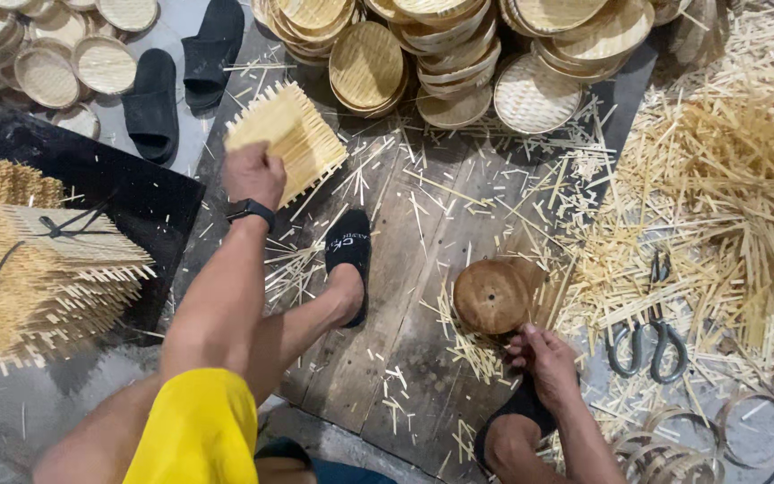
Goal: The person sits on the floor of a bamboo craft workshop and assembles woven bamboo steamer lids. They pick up circular bamboo rims and woven bamboo mats, trim bamboo strips with scissors, and press the rims and mats together to form basket lids, setting finished lids onto a large pile.
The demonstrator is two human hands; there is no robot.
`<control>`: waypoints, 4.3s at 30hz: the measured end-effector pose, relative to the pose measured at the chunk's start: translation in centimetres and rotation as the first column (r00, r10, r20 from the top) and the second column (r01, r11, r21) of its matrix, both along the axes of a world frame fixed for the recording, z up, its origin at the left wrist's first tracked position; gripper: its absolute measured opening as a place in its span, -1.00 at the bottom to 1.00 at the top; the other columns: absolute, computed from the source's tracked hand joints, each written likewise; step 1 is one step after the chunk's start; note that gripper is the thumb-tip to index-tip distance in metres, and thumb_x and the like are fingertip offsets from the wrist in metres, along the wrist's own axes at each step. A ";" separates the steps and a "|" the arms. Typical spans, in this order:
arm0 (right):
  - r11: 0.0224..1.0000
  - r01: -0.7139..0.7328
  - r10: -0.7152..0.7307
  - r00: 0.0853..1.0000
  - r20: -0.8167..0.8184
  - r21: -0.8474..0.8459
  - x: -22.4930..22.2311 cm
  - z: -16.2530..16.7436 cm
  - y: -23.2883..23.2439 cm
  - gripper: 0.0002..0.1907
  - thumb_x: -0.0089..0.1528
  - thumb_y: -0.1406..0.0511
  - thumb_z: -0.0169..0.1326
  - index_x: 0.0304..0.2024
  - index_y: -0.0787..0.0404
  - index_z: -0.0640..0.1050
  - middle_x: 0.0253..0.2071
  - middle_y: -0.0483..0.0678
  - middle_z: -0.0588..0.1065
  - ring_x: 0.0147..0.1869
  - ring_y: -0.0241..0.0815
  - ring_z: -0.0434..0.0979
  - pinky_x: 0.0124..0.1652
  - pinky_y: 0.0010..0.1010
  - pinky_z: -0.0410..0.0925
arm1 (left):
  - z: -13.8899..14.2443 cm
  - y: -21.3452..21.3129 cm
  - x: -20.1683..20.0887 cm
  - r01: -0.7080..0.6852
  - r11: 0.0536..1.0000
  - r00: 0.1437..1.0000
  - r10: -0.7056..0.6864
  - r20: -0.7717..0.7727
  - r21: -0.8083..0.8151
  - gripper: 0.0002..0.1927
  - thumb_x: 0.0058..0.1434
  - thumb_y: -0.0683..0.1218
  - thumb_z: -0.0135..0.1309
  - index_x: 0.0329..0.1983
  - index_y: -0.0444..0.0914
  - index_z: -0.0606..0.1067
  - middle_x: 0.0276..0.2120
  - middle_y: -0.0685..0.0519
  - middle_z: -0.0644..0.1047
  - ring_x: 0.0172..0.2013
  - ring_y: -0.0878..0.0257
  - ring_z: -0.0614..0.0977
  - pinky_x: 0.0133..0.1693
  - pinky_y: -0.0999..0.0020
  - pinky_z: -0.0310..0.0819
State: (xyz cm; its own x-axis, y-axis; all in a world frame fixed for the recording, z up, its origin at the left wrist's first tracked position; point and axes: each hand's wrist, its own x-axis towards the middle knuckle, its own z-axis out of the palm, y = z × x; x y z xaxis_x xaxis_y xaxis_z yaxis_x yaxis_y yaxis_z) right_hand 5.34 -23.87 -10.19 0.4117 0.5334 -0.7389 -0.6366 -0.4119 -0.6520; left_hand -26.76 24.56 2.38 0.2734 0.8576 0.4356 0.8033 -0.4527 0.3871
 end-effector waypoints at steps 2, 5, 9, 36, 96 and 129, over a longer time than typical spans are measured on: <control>0.997 0.001 -0.004 0.999 0.045 0.078 0.2 0.8 0.5 -0.59 0.39 0.12 0.04 0.00 0.36 0.57 -0.30 -0.03 0.52 -0.29 -0.25 0.52 -0.34 -0.44 0.37 | 1.7 -0.5 1.9 -0.009 1.000 0.999 0.010 -0.049 0.006 -0.92 0.11 -0.18 0.17 -0.34 -0.25 0.63 -0.42 -0.13 0.60 -0.37 -0.05 0.62 -0.22 0.07 0.53; 0.993 0.055 -0.062 0.997 0.055 0.106 1.0 2.6 1.7 -0.52 0.41 0.03 -0.02 0.03 0.34 0.49 -0.31 -0.06 0.51 -0.34 -0.20 0.50 -0.33 -0.38 0.40 | 2.3 -5.8 6.7 0.325 0.927 0.939 -0.340 0.051 0.188 -0.96 0.15 -0.22 0.15 -0.41 -0.27 0.54 -0.40 -0.12 0.56 -0.32 -0.09 0.56 -0.22 0.01 0.47; 0.962 0.090 -0.076 0.995 -0.064 0.259 2.2 4.5 3.6 -0.51 0.35 0.02 -0.03 0.03 0.30 0.54 -0.23 -0.06 0.55 -0.21 -0.25 0.58 -0.24 -0.38 0.47 | -1.1 -21.0 13.6 0.696 0.703 0.710 -0.704 -0.004 -0.147 -0.80 0.12 -0.22 0.02 -0.18 -0.28 0.54 -0.35 -0.12 0.52 -0.26 -0.07 0.55 -0.20 0.03 0.45; 0.892 0.451 -0.234 0.438 0.868 0.013 7.6 2.5 -3.3 -0.76 0.21 0.34 0.26 -0.09 0.24 0.59 -0.27 -0.06 0.60 -0.25 -0.27 0.55 -0.20 -0.44 0.42 | -12.7 -17.6 8.9 0.382 0.120 0.880 0.254 0.401 -0.916 -0.35 0.15 -0.14 0.31 0.29 -0.29 0.33 -0.16 -0.06 0.58 -0.28 0.20 0.62 -0.35 0.34 0.48; 0.828 0.096 -0.042 0.993 -0.108 0.553 -1.3 19.8 12.3 -0.56 0.31 0.06 0.20 -0.51 0.22 0.51 -0.67 -0.30 0.13 -0.65 -0.43 0.02 -0.64 -0.52 -0.02 | 8.8 -18.2 16.9 0.736 -0.257 0.671 0.402 0.624 -0.626 -0.59 0.35 0.00 0.01 -0.64 -0.14 0.29 -0.74 0.23 0.18 -0.70 0.39 0.11 -0.67 0.45 -0.07; 0.975 -0.028 0.175 0.706 0.687 -0.219 0.7 6.5 7.4 -0.75 0.05 0.34 0.36 -0.23 0.32 0.71 -0.38 0.02 0.66 -0.37 -0.25 0.65 -0.31 -0.41 0.48 | -7.7 -22.6 16.0 0.368 0.624 0.903 -0.063 0.424 -0.690 -0.79 0.00 -0.12 0.34 -0.28 -0.24 0.69 -0.37 0.01 0.70 -0.39 0.26 0.71 -0.26 0.36 0.61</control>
State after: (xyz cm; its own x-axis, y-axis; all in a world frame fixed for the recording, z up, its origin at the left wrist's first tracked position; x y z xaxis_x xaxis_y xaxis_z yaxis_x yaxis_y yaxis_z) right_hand 6.06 -16.51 -3.65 0.7986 0.4923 -0.3463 0.0242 -0.6012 -0.7987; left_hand -10.73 1.96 -5.35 0.4662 0.8569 -0.2199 0.4736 -0.0318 0.8801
